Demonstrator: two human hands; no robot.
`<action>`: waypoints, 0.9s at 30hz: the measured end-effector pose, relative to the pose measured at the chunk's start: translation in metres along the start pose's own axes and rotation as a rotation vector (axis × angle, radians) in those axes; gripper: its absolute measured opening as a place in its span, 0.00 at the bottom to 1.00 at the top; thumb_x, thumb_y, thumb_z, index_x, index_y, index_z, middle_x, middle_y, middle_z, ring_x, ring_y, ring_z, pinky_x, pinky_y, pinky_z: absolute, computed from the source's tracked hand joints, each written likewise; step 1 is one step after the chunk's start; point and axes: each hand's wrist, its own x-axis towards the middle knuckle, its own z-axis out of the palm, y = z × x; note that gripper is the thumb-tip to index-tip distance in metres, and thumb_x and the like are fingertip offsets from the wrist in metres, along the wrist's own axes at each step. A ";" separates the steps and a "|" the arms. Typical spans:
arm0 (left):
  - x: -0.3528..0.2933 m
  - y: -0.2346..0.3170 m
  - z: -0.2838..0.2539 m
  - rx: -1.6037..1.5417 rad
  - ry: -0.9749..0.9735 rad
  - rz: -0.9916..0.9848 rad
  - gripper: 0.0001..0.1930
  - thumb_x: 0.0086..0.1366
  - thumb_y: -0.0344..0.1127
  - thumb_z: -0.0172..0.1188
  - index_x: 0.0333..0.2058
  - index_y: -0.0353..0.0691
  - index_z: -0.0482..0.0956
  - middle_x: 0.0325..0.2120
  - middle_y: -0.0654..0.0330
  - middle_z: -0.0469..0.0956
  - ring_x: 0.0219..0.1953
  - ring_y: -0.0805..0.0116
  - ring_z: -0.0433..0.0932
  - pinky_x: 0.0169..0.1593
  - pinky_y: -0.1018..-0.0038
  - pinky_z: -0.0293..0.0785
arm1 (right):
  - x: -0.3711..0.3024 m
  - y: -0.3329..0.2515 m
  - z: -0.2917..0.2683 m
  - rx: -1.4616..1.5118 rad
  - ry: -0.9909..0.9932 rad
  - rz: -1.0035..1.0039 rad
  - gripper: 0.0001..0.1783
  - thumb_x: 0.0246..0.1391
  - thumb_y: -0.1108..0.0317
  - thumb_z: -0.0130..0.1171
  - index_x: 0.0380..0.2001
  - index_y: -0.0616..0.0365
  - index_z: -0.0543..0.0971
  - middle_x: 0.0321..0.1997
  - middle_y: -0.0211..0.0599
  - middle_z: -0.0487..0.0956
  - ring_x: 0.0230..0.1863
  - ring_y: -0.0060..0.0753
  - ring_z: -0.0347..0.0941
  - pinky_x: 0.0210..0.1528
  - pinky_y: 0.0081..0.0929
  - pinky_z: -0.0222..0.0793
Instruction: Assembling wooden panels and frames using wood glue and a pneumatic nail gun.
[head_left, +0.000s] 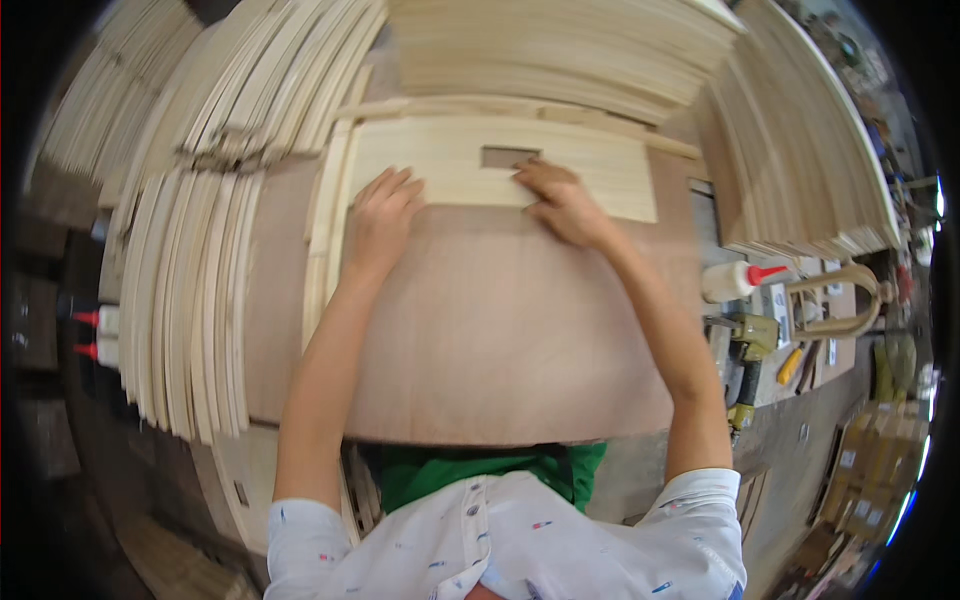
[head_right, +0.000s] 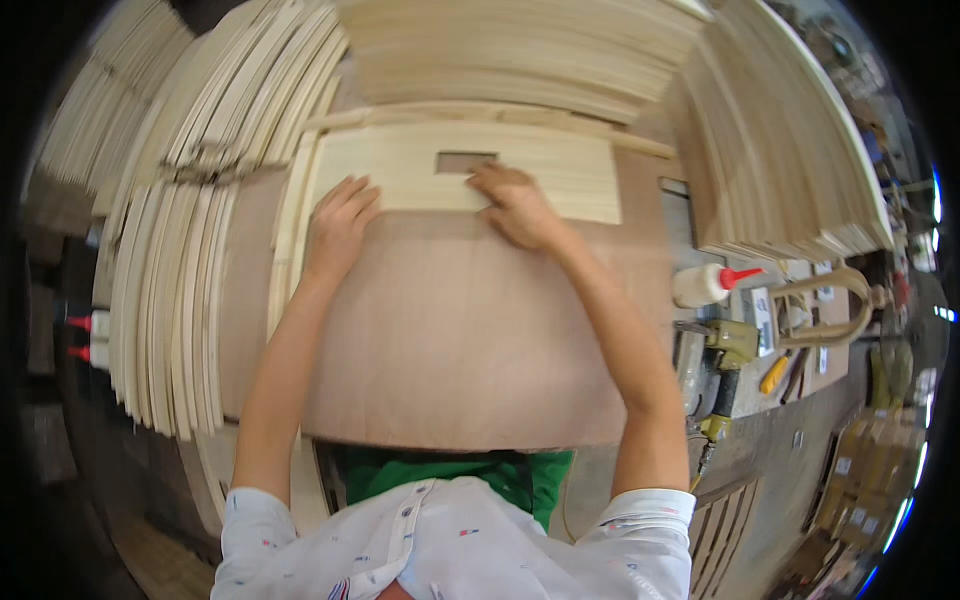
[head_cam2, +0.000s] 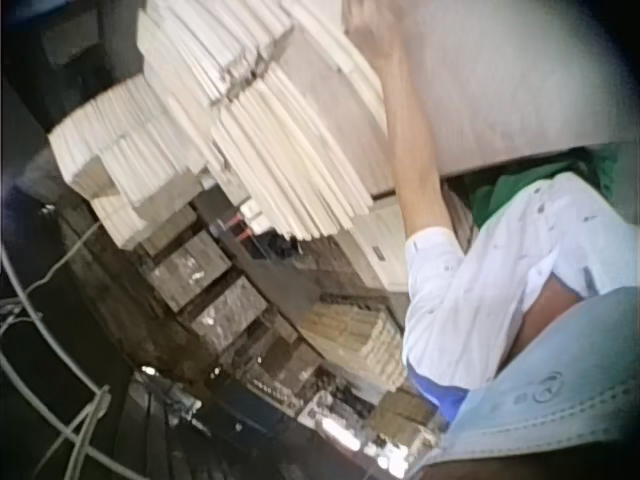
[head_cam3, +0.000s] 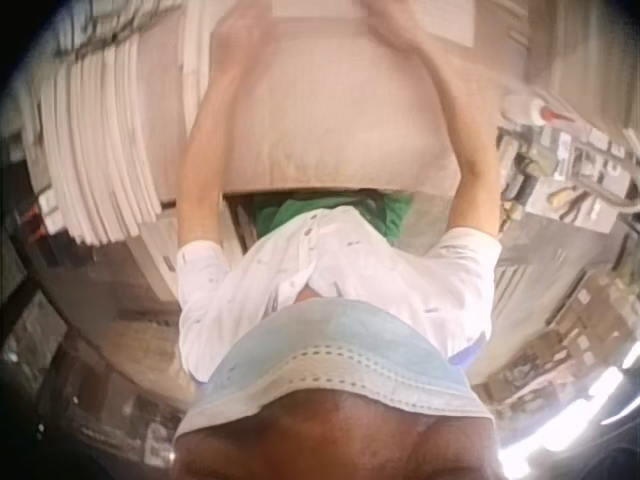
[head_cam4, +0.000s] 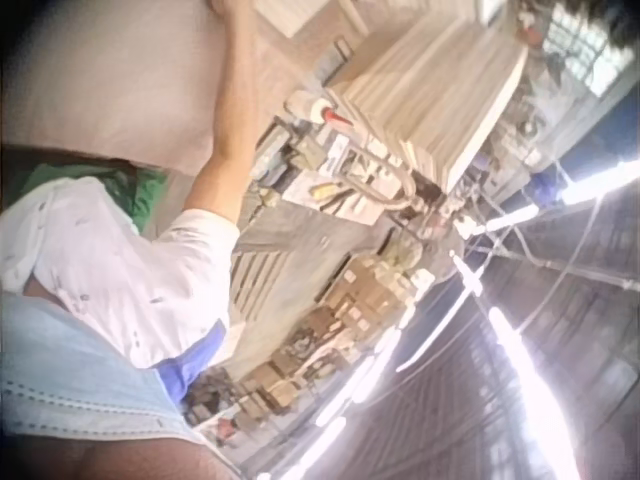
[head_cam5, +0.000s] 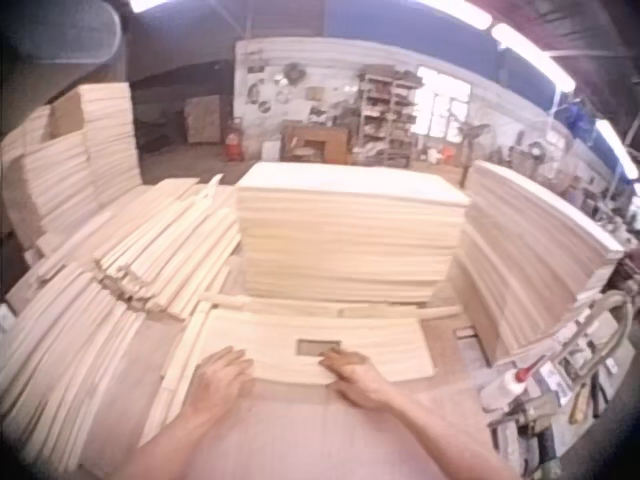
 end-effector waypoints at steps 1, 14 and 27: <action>-0.001 0.000 0.000 0.016 -0.009 -0.005 0.15 0.59 0.35 0.62 0.43 0.37 0.82 0.49 0.52 0.78 0.57 0.54 0.72 0.59 0.61 0.67 | 0.000 -0.002 0.002 -0.009 0.010 -0.018 0.30 0.47 0.70 0.63 0.56 0.63 0.72 0.65 0.46 0.67 0.70 0.49 0.55 0.69 0.40 0.55; 0.263 -0.010 -0.109 -0.369 0.255 -0.213 0.31 0.62 0.50 0.60 0.54 0.28 0.74 0.51 0.46 0.77 0.55 0.61 0.74 0.59 0.70 0.66 | 0.045 0.083 -0.287 -0.252 1.204 0.367 0.18 0.53 0.62 0.60 0.40 0.68 0.81 0.33 0.40 0.82 0.33 0.28 0.75 0.39 0.28 0.69; 0.303 -0.020 -0.075 -0.415 0.171 -0.335 0.42 0.54 0.53 0.67 0.58 0.23 0.67 0.55 0.42 0.72 0.57 0.56 0.72 0.61 0.68 0.64 | 0.076 0.127 -0.308 0.168 0.880 0.641 0.18 0.46 0.65 0.68 0.38 0.68 0.82 0.32 0.37 0.82 0.34 0.27 0.75 0.37 0.26 0.69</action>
